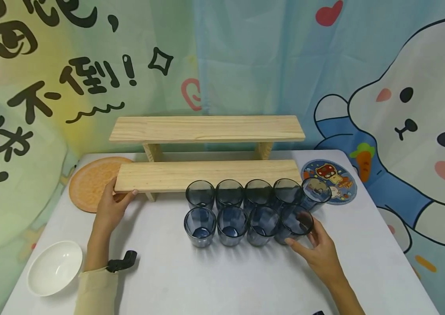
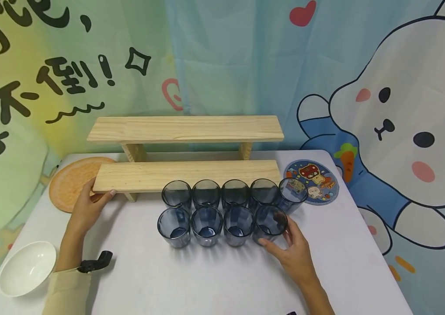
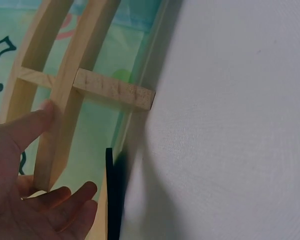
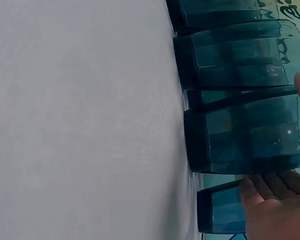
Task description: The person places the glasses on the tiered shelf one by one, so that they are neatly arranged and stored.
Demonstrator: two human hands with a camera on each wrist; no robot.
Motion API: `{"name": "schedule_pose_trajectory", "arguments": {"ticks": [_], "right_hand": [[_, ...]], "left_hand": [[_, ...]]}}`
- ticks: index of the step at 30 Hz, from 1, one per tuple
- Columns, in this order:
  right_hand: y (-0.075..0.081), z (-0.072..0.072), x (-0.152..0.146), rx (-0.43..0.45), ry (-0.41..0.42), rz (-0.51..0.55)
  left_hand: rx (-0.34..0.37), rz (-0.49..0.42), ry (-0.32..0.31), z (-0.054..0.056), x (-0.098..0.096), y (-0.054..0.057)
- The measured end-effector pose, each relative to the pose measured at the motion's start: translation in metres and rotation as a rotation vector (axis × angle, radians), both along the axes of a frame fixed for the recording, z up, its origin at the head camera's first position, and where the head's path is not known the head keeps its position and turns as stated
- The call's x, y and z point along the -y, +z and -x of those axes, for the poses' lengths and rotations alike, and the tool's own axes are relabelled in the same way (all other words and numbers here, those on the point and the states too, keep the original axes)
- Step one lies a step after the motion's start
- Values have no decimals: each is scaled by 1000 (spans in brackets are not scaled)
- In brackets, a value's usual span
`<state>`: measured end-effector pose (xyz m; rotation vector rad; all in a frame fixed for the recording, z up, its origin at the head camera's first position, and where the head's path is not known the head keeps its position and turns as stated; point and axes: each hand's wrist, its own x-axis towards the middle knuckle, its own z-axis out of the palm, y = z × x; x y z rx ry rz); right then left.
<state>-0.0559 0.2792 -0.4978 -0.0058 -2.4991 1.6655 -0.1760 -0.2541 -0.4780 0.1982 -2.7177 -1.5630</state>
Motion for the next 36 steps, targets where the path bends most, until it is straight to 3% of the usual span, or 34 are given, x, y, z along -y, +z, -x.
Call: {"name": "schedule_pose_trajectory", "arguments": {"ticks": [14,26,31,36], "right_hand": [[-4,5,2,42,2,-45],[1,0,5,53,-26,-10],[9,-4,6,79,-37,-4],[26,-9,5,58,-26,6]], "left_hand": [[18,-1,2,-3,-2,1],[18,3,-17,-1,-2,0],[36,19,-19,-2,-2,1],[37,31,-12,-3,-2,1]]}}
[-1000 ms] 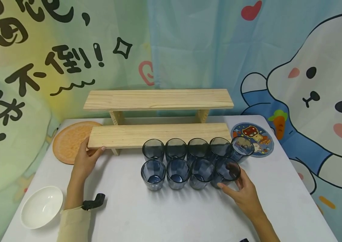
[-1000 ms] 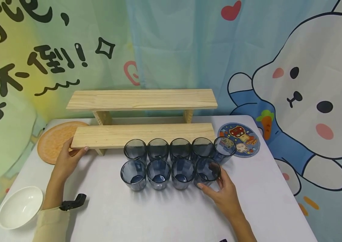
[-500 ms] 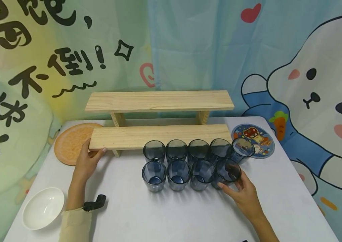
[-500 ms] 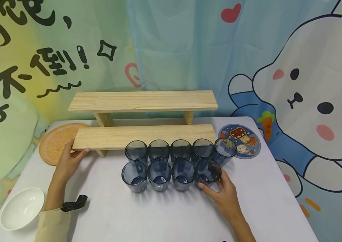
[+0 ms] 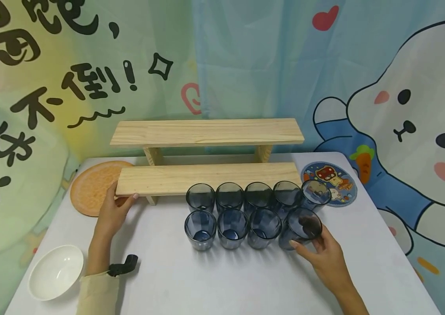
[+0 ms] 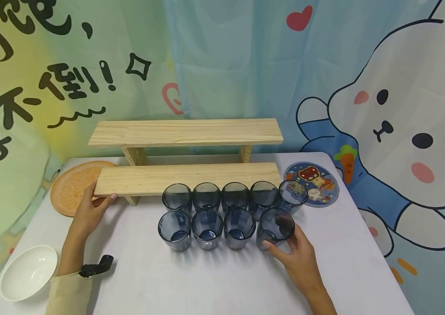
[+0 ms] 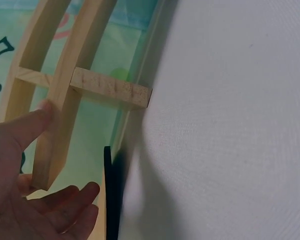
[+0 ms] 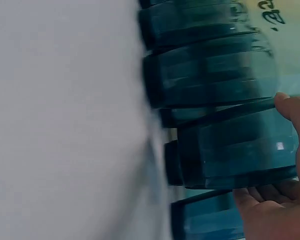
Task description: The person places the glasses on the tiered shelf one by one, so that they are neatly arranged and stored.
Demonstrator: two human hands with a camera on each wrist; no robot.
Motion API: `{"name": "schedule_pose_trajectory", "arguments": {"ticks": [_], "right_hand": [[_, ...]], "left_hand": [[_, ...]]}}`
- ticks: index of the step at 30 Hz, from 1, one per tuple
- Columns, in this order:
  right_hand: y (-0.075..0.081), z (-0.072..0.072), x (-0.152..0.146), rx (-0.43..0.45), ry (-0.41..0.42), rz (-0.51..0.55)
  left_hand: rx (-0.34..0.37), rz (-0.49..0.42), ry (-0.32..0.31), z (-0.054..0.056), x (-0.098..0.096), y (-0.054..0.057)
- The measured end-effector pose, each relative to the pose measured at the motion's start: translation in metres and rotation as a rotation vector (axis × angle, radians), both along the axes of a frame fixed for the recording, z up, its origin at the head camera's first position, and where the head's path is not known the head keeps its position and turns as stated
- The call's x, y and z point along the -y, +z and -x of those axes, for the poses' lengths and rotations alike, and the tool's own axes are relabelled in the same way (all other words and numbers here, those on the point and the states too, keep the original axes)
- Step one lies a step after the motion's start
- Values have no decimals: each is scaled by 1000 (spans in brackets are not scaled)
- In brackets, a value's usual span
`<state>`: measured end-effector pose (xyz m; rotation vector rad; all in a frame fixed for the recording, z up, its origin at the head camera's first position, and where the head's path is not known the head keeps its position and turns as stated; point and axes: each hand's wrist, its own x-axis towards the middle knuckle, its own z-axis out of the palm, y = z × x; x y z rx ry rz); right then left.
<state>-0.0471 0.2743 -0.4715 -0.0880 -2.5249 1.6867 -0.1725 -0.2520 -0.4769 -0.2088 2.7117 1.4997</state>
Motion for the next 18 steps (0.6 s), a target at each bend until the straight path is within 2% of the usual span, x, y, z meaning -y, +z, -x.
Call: {"name": "schedule_pose_trajectory", "arguments": {"ticks": [5,10,18], "right_hand": [[23,-3,-2,-25,0,-45],[52,-2,-5,-17,-10,-103],[89,14,-12,-97,-2,-184]], "left_hand": [[-28,-15,0,0,0,-1],[-48,-21,-2,0,0,-3],[-49,-18,-5,1,1,-5]]}}
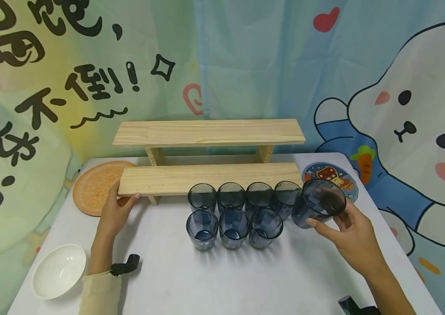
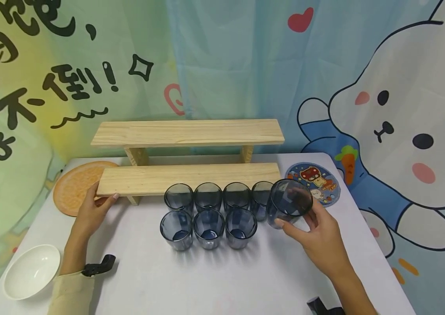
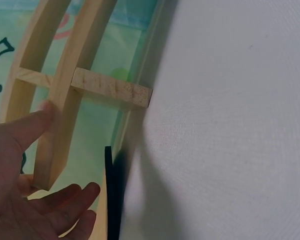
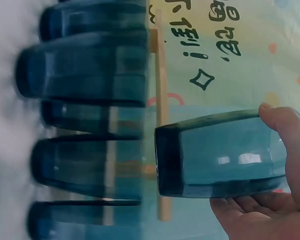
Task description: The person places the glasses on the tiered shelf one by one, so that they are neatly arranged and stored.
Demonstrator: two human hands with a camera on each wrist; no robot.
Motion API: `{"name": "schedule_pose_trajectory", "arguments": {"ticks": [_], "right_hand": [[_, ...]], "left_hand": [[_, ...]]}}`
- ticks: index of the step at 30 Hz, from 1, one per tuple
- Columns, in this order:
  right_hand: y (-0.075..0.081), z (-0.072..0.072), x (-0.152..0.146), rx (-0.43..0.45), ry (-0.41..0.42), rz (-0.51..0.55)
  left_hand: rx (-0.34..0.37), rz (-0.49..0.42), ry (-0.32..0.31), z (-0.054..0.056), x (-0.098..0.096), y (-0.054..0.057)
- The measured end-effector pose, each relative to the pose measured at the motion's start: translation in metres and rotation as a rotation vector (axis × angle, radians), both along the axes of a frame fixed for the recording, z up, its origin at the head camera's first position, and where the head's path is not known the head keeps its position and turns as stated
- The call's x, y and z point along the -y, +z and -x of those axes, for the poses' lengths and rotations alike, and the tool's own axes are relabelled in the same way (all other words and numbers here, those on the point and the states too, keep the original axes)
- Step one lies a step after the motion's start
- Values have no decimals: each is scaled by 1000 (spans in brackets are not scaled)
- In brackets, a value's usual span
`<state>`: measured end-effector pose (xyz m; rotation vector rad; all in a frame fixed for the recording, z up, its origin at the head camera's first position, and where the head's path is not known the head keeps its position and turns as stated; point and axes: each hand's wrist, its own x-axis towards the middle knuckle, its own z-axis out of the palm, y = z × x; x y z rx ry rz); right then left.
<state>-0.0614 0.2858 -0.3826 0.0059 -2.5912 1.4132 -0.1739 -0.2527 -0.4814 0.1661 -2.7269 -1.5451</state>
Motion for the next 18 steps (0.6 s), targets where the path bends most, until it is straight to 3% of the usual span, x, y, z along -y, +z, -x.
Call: {"name": "schedule_pose_trajectory", "arguments": {"ticks": [5,8,18], "right_hand": [[15,22,-5,-83,6,-40],[23,38,-8,-88,-16,-50],[46,111,-20,-139,-13,-28]], "left_hand": [[-8,3,6,-1,-1,2],[-14,-3,8,-1,-1,0],[-1,4,13,0,-1,2]]}}
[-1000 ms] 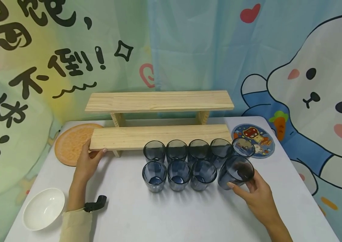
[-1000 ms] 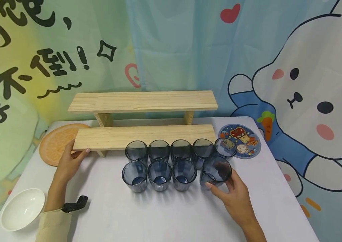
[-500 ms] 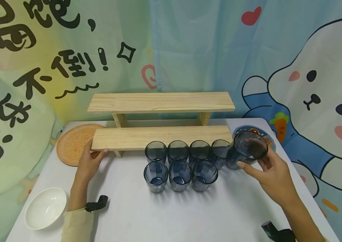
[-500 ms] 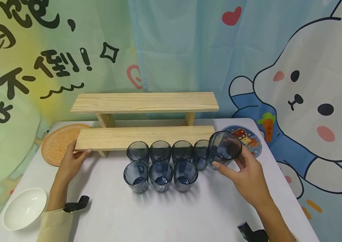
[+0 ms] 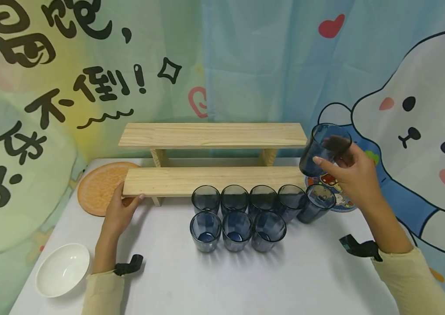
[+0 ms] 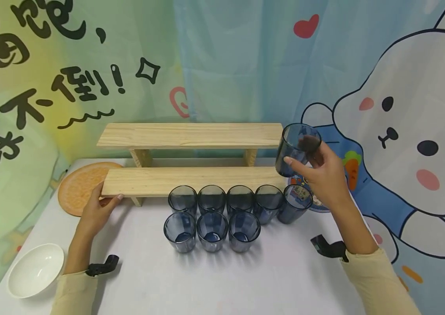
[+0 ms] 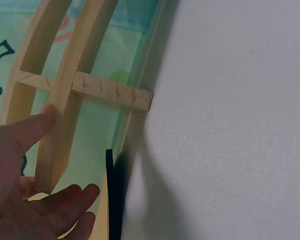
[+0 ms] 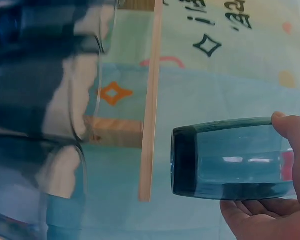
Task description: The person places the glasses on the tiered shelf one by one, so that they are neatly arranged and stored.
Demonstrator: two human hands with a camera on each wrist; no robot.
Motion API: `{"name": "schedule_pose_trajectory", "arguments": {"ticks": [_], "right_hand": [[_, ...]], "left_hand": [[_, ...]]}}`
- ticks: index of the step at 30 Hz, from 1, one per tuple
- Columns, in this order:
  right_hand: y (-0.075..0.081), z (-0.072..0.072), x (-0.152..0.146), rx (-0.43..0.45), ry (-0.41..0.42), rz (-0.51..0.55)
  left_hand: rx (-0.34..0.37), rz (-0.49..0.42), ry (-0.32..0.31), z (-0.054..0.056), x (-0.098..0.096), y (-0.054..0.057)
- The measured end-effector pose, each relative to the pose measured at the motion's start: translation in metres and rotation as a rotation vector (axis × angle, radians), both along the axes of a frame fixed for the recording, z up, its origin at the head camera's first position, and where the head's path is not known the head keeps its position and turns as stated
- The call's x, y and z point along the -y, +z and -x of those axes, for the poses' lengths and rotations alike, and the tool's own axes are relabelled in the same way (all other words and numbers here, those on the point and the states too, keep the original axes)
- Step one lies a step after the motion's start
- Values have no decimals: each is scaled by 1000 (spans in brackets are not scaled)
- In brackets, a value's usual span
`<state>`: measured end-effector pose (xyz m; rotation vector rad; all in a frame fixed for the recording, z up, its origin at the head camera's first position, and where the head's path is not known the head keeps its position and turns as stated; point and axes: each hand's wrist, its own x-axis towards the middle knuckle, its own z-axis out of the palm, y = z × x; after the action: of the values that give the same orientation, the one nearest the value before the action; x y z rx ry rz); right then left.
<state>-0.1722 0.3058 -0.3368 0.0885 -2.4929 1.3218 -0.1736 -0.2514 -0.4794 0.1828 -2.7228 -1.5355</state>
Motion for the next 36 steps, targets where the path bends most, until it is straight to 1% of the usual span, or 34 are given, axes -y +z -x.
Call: {"name": "schedule_pose_trajectory", "arguments": {"ticks": [4,7,8,11,15,19,23,27,36], "right_hand": [[9,25,-2,61,-31,-22],[13,44,0,102,-46,-30],[14,50,2,105,-50,-31],[15,70,6,87,-24,4],[14,92,8,70,2,49],[10,109,9,79,-24,55],[5,121,11,71,-43,60],[3,128,13,60,-40,74],[-1,135,17,55,-36,51]], "left_hand": [[-4,13,5,0,0,0],[-11,12,6,1,0,0],[-10,11,5,1,0,0],[-11,11,7,1,0,0],[-11,16,13,1,0,0],[-13,20,18,1,0,0],[-20,20,20,1,-1,-2],[-22,20,22,2,-1,-2],[2,16,22,2,0,-1]]}}
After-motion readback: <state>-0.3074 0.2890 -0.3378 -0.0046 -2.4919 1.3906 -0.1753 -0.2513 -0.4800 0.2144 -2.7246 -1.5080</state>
